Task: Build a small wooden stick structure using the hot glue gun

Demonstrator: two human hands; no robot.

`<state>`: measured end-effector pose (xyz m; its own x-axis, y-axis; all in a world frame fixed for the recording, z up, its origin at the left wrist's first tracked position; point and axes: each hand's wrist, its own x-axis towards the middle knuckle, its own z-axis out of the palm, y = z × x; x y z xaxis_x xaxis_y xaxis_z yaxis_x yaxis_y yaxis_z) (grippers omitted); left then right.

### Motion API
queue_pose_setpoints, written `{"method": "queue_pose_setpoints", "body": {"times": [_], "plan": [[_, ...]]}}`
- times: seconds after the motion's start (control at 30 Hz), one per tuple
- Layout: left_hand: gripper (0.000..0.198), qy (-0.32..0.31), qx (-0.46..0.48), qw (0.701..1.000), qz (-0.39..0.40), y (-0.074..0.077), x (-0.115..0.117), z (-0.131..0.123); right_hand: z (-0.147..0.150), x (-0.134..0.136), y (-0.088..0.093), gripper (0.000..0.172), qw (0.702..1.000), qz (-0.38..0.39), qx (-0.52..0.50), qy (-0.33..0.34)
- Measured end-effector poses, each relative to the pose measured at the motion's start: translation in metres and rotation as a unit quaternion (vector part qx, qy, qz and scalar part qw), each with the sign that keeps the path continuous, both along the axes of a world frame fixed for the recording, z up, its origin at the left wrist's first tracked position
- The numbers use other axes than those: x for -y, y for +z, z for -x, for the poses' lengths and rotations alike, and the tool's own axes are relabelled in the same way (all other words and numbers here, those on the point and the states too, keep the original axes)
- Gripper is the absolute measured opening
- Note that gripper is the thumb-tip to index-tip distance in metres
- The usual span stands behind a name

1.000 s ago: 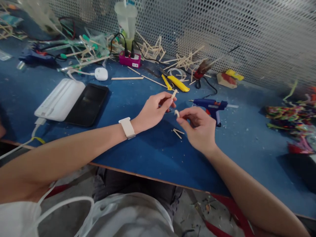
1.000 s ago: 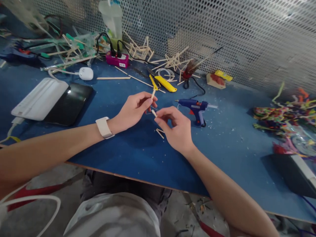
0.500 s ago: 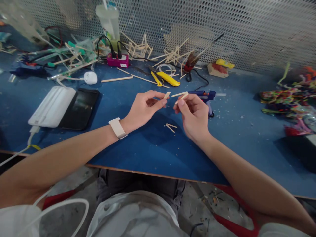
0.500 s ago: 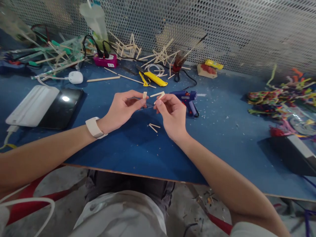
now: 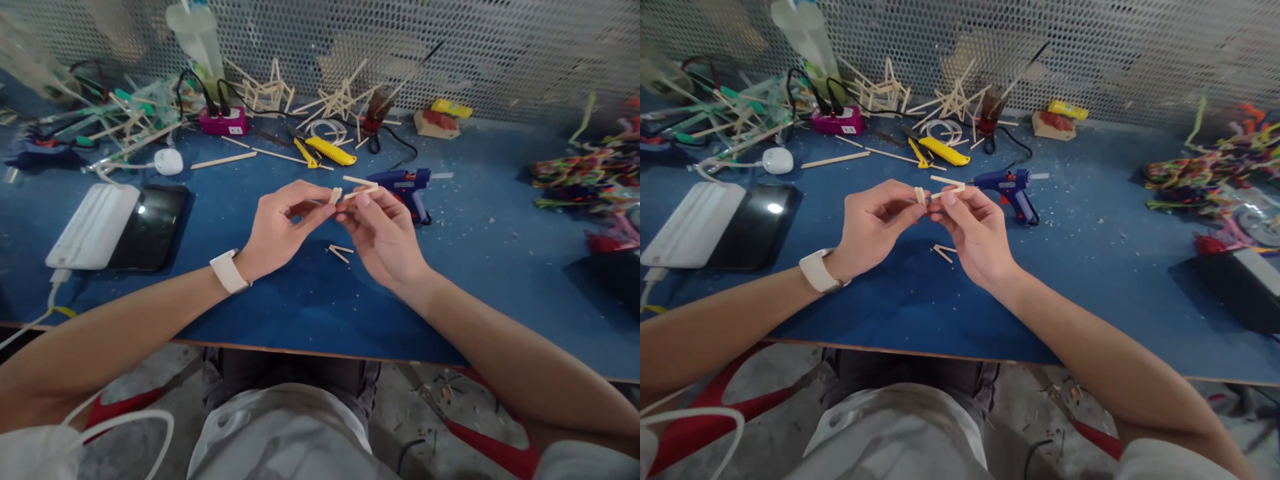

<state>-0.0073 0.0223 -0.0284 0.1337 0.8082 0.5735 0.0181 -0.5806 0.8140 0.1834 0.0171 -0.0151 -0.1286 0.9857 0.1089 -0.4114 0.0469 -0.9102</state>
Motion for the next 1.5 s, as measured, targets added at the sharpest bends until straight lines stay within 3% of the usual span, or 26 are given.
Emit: {"method": "queue_pose_setpoints", "body": {"times": [0.23,0.53,0.9,1.5], "plan": [[0.015,-0.006,0.004,1.000,-0.014,0.003,0.003,-0.001,0.001,0.004,-0.002,0.031,1.000,0.008,-0.014,0.015],[0.027,0.010,-0.017,1.000,0.013,0.006,0.006,-0.002,-0.005,-0.002,-0.011,0.031,0.999,-0.018,0.035,0.016],[0.017,0.013,-0.021,1.000,-0.002,0.008,0.008,-0.001,-0.007,-0.002,-0.010,0.033,0.999,-0.020,0.045,0.017],[0.023,0.019,-0.037,0.999,0.006,0.007,0.007,0.000,-0.009,-0.002,-0.012,0.036,0.997,-0.028,0.069,0.007]]}}
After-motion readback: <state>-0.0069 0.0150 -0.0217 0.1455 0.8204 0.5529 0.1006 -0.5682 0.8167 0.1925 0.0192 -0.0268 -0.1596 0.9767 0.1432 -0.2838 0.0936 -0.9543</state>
